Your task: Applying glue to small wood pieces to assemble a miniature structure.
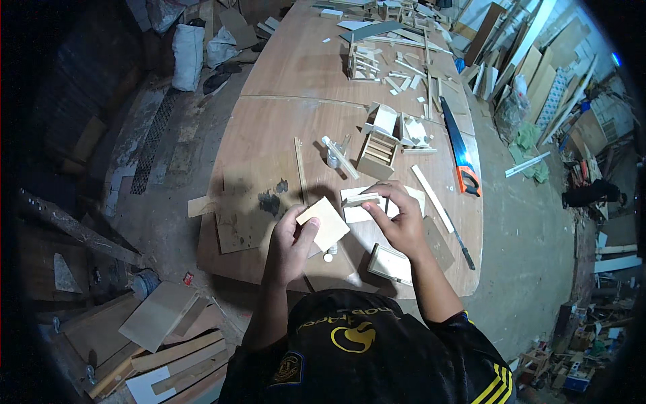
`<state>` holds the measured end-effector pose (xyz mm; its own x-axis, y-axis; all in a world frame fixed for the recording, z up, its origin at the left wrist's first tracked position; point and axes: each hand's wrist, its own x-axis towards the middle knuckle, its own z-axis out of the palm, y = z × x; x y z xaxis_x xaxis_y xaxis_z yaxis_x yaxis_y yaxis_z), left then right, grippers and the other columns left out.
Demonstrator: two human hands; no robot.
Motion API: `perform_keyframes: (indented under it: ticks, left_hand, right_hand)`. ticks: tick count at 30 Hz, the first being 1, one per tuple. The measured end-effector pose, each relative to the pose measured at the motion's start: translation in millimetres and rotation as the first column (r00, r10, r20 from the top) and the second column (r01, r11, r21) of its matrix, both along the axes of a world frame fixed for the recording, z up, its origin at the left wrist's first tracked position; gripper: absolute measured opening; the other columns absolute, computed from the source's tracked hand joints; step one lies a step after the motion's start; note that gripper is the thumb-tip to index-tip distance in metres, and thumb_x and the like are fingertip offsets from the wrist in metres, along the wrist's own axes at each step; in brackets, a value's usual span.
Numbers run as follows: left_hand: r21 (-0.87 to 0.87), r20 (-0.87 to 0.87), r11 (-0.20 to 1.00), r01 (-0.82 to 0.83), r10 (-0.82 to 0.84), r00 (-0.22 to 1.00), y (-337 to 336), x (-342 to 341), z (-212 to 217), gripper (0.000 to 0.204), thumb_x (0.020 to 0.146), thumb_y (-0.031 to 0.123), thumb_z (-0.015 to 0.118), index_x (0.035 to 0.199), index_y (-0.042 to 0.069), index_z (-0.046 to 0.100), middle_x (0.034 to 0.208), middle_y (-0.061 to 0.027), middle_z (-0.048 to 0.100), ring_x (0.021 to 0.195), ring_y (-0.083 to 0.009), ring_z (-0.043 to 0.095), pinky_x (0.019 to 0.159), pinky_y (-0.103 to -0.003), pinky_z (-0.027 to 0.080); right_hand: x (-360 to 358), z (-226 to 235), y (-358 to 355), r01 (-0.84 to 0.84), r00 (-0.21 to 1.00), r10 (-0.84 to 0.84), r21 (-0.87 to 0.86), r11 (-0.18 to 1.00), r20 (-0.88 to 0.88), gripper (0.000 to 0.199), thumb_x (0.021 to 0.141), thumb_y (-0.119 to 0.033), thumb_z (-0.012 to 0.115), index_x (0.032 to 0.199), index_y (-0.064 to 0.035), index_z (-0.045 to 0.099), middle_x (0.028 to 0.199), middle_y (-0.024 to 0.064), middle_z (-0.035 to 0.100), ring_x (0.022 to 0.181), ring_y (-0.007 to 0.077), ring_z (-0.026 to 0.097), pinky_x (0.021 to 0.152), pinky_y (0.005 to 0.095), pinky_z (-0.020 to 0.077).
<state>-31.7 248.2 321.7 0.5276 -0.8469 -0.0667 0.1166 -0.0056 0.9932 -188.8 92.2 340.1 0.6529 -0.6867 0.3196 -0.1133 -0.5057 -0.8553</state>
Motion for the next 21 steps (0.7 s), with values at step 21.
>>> perform_keyframes:
  ticks: [21]
  left_hand:
    - [-0.003, -0.055, 0.945, -0.326, 0.325, 0.944, 35, -119, 24, 0.03, 0.097, 0.023, 0.049, 0.114, -0.001, 0.05, 0.098, -0.0065, 0.058, 0.09, -0.0101, 0.054, 0.08, -0.026, 0.044]
  right_hand:
    - [-80, 28, -5, -0.483, 0.863, 0.505, -0.317, 0.816, -0.013, 0.015, 0.08, -0.01, 0.069, 0.095, -0.0077, 0.07, 0.087, 0.0065, 0.068, 0.08, 0.0239, 0.053, 0.084, 0.035, 0.0387]
